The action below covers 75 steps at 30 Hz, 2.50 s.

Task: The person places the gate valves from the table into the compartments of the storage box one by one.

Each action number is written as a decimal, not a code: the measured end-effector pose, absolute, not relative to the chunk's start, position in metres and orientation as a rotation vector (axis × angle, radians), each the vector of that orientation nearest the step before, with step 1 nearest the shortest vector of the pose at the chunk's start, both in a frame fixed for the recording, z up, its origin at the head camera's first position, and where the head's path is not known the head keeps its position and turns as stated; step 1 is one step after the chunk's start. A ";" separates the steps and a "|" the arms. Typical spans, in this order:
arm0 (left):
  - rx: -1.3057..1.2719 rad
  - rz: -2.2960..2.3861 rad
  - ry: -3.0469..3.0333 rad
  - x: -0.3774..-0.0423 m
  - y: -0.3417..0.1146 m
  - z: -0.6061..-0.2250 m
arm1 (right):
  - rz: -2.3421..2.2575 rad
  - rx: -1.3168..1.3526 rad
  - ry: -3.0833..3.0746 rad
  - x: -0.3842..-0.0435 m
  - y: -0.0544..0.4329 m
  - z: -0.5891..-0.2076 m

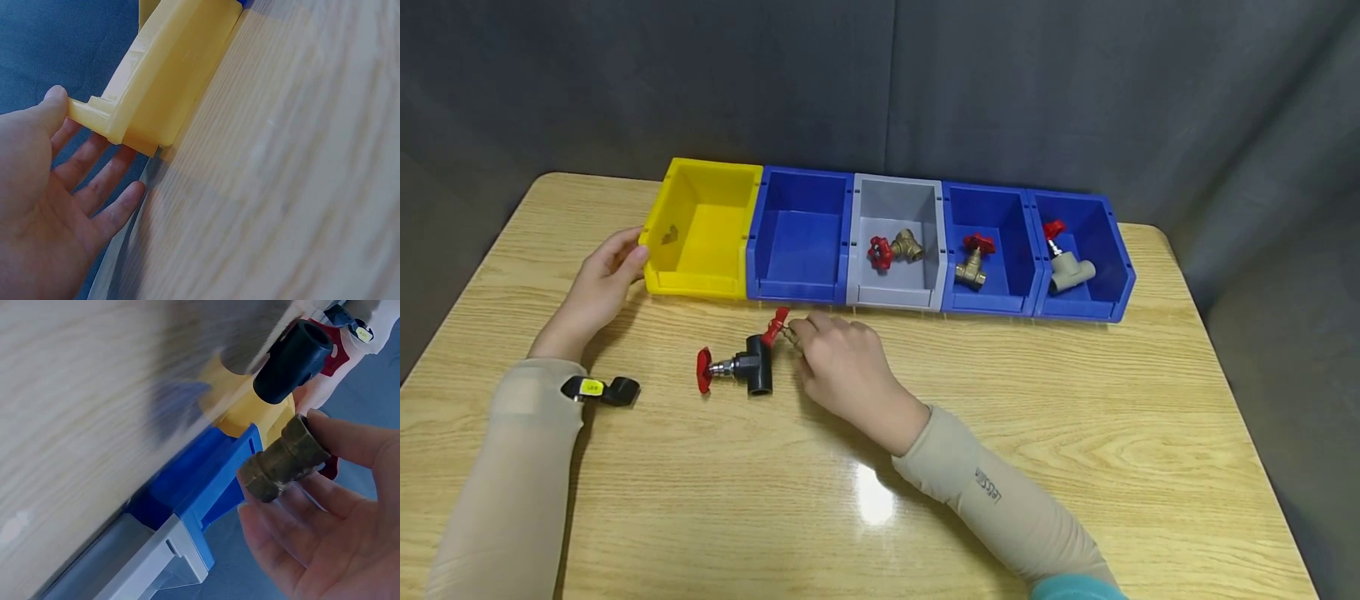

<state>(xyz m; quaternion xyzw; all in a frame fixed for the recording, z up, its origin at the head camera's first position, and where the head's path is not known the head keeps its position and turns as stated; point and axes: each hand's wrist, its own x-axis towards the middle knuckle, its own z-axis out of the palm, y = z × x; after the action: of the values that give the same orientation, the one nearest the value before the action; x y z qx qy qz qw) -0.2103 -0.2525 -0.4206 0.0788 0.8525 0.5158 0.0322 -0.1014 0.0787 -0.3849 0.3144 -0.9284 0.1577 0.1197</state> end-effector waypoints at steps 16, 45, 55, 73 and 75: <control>0.259 1.566 2.640 -0.210 -0.251 -0.421 | 0.509 0.749 -2.700 -0.121 0.068 -0.362; 0.284 1.556 2.666 -0.209 -0.252 -0.423 | 0.532 0.353 -2.852 -0.196 0.048 -0.356; 0.255 1.565 2.633 -0.210 -0.249 -0.424 | 0.510 0.265 -2.903 -0.210 0.041 -0.362; 0.235 1.562 2.635 -0.211 -0.253 -0.422 | 0.271 0.154 -3.154 -0.245 0.014 -0.377; 0.235 1.565 2.634 -0.211 -0.252 -0.422 | 0.246 0.135 -3.175 -0.247 0.012 -0.379</control>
<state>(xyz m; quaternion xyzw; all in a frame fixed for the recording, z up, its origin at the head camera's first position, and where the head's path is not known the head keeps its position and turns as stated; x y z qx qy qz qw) -0.2115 -0.2524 -0.4216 0.0764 0.8567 0.5090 0.0346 -0.2471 0.0124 -0.3790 0.0423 -0.9959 0.0772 -0.0230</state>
